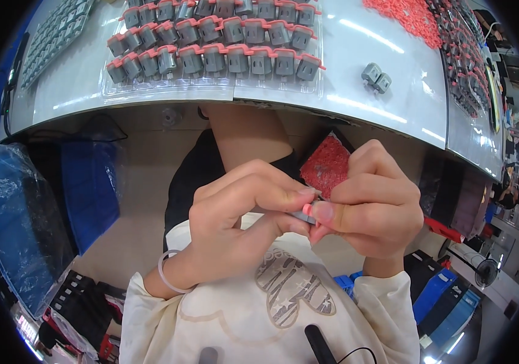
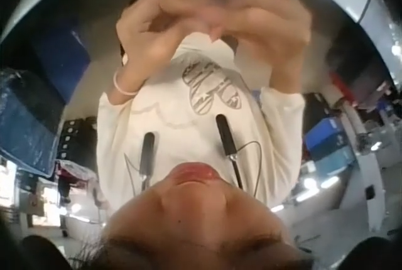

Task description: Assembling small pink plastic components onto grey plastic bases and organizing them in a tray.

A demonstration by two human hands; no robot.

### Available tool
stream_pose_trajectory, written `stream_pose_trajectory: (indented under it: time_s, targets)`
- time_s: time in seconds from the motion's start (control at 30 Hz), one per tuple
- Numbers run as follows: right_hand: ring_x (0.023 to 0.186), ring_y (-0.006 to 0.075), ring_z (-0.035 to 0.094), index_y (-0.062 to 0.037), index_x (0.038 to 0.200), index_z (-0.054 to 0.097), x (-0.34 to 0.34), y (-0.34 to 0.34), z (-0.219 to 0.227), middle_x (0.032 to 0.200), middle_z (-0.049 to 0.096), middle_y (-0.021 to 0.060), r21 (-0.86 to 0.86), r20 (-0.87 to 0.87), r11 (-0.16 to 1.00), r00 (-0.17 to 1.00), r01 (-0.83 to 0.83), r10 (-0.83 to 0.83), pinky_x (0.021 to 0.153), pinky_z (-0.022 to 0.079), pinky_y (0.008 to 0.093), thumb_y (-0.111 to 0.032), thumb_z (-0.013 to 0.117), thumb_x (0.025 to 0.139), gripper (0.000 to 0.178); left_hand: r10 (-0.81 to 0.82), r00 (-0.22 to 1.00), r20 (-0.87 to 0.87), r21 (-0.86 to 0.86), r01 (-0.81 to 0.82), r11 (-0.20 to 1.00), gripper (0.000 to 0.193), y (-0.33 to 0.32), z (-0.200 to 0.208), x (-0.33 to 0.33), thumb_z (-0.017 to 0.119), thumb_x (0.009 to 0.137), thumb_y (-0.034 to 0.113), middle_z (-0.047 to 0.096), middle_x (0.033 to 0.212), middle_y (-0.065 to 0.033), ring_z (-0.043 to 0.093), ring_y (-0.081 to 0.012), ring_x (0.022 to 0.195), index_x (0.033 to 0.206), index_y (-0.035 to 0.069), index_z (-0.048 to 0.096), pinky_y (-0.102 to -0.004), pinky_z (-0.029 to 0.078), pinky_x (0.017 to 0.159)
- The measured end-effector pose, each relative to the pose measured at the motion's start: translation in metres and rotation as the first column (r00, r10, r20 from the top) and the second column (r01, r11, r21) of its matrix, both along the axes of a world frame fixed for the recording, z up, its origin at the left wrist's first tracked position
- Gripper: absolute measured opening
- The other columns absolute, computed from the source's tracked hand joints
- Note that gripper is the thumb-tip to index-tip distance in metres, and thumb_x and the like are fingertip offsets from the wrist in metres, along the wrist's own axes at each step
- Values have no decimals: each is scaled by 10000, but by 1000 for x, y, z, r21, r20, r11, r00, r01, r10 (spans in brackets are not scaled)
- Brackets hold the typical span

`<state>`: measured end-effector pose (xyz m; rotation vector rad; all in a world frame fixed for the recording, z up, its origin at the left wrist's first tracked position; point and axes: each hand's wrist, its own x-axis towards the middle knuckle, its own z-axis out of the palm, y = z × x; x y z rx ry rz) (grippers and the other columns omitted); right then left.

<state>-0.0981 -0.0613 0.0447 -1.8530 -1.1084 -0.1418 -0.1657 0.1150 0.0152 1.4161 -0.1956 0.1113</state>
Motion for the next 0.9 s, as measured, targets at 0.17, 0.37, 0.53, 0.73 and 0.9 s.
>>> stream_pose_trajectory:
  time_s: [0.17,0.37,0.53,0.73,0.9]
  targets:
    - [579,135,455,-92,784,703,4,2,-1,649,573,-15,87,-201,994,976,-73,89,513,311,273,-165,803,597,224,-1,998,-58,-68,-3,998,232,1,5,0,722,649,-126,654,878,-162,661,-188,785,854,-45,649,-277,553,689]
    - [703,185,553,-59,891,688,0,15,-8,794,581,52,73,-417,996,909,57,-21,597,442,273,-159,829,582,354,-159,954,-252,-456,28,890,324,9,-13,2,724,770,2,595,996,-160,612,-196,921,1036,-39,543,-285,512,780]
    - [727,175,586,-22,855,671,22,24,9,818,607,91,-130,-203,991,978,14,-40,635,464,258,-155,830,589,337,-134,949,-285,-465,-14,885,427,16,-7,2,589,860,-42,522,1151,-124,546,-169,1068,1247,-20,408,-305,475,902]
    - [797,143,622,28,899,646,122,23,28,854,660,82,-90,-213,995,975,43,-61,726,474,262,-41,695,738,182,-13,928,-373,-373,-137,918,239,30,-13,8,499,948,165,522,880,-57,538,-123,773,1111,-8,468,-240,439,686]
    - [785,157,625,8,875,636,235,30,3,803,660,76,-139,-177,973,962,186,-209,711,466,271,-115,664,787,154,-126,889,-441,-344,-38,938,178,32,-14,6,485,975,197,446,725,57,333,-10,613,876,50,493,-170,273,542]
